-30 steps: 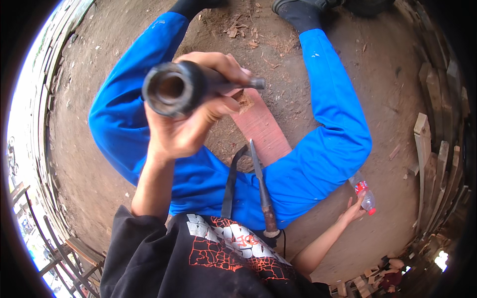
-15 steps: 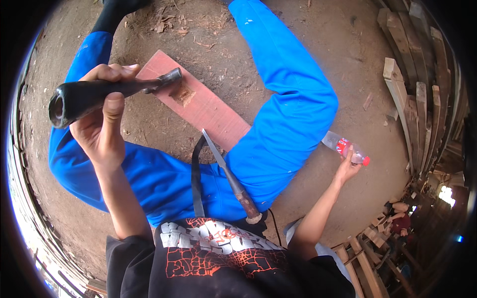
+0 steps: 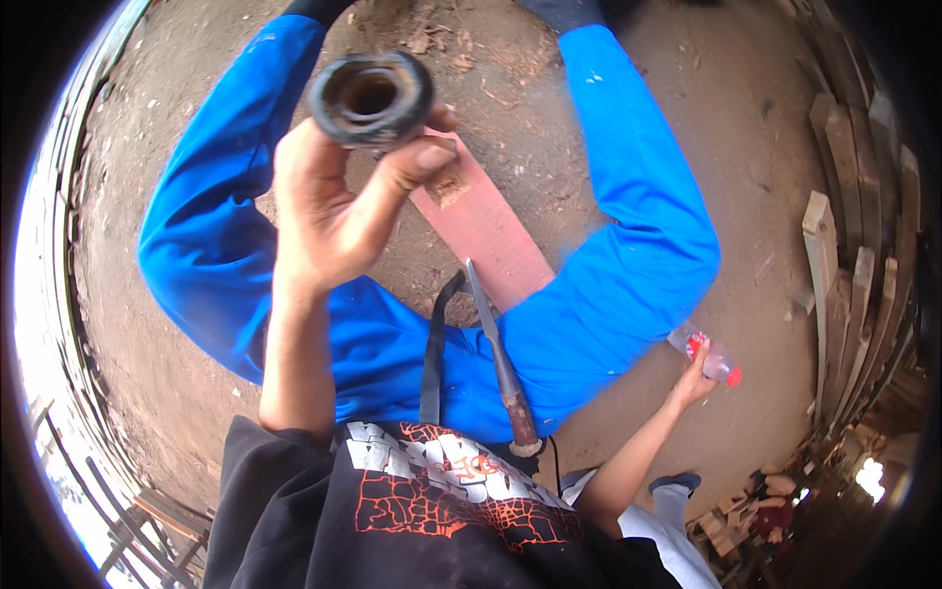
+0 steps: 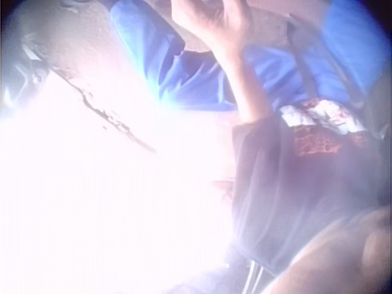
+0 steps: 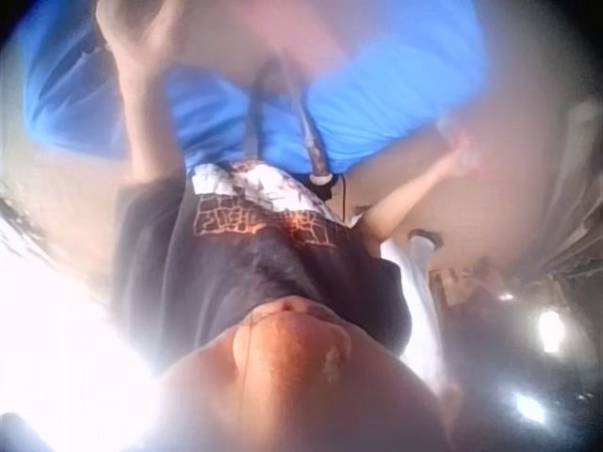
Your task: The person sits on the ground and uses a chisel and hammer to carve a rectangular recess into a piece of reddish wood. They repeatedly strike the chisel to remove wood chips and occasionally clear debris from the carved area.
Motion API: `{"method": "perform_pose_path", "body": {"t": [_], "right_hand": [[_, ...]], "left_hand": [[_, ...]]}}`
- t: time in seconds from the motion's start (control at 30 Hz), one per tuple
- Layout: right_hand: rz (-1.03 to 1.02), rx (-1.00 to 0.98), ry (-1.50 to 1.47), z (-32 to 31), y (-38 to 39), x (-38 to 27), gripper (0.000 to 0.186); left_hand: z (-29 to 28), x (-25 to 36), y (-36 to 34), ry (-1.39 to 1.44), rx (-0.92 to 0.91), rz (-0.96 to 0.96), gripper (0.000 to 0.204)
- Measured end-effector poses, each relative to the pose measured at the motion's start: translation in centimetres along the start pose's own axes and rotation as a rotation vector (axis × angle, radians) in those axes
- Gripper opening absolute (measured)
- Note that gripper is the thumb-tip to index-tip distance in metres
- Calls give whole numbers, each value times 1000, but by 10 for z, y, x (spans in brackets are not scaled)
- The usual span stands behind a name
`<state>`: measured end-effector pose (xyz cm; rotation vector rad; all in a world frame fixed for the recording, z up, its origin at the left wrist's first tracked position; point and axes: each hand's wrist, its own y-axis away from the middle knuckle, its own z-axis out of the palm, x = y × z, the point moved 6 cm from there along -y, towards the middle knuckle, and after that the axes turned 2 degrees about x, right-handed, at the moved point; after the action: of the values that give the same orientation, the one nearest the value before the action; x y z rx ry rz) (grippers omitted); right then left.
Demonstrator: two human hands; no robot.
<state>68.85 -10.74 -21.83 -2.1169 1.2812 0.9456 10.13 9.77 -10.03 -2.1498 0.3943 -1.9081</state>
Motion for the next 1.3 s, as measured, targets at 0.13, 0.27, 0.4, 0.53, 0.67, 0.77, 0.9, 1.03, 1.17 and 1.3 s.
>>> {"method": "perform_pose_path", "body": {"t": [0.13,0.27,0.4,0.53,0.67,0.77,0.9,1.03,1.17,1.3], "right_hand": [[9,3,-39,-1,-12,36,60],[97,6,5,11,3,44,69],[131,-109,203,-6,-10,90,77],[85,-68,220,13,90,25,70],[-411,-353,-24,38,199,-143,58],[-482,-767,-250,74,247,-198,57],[-460,-1073,-72,105,285,-209,58],[-426,-1149,139,129,292,-210,59],[-473,-1038,-119,131,267,-221,58],[-556,-1066,-401,115,247,-248,51]], "left_hand": [[0,-4,2,-50,-16,37,20],[17,1,3,135,-59,-209,23],[30,13,-1,-42,-37,-12,25],[34,19,11,-135,132,195,36],[79,31,20,-13,-180,240,31],[111,44,38,68,-428,202,27],[141,53,60,133,-655,202,26],[150,61,77,142,-689,225,22],[148,67,69,66,-555,250,34],[116,58,61,-24,-407,133,64]]}}
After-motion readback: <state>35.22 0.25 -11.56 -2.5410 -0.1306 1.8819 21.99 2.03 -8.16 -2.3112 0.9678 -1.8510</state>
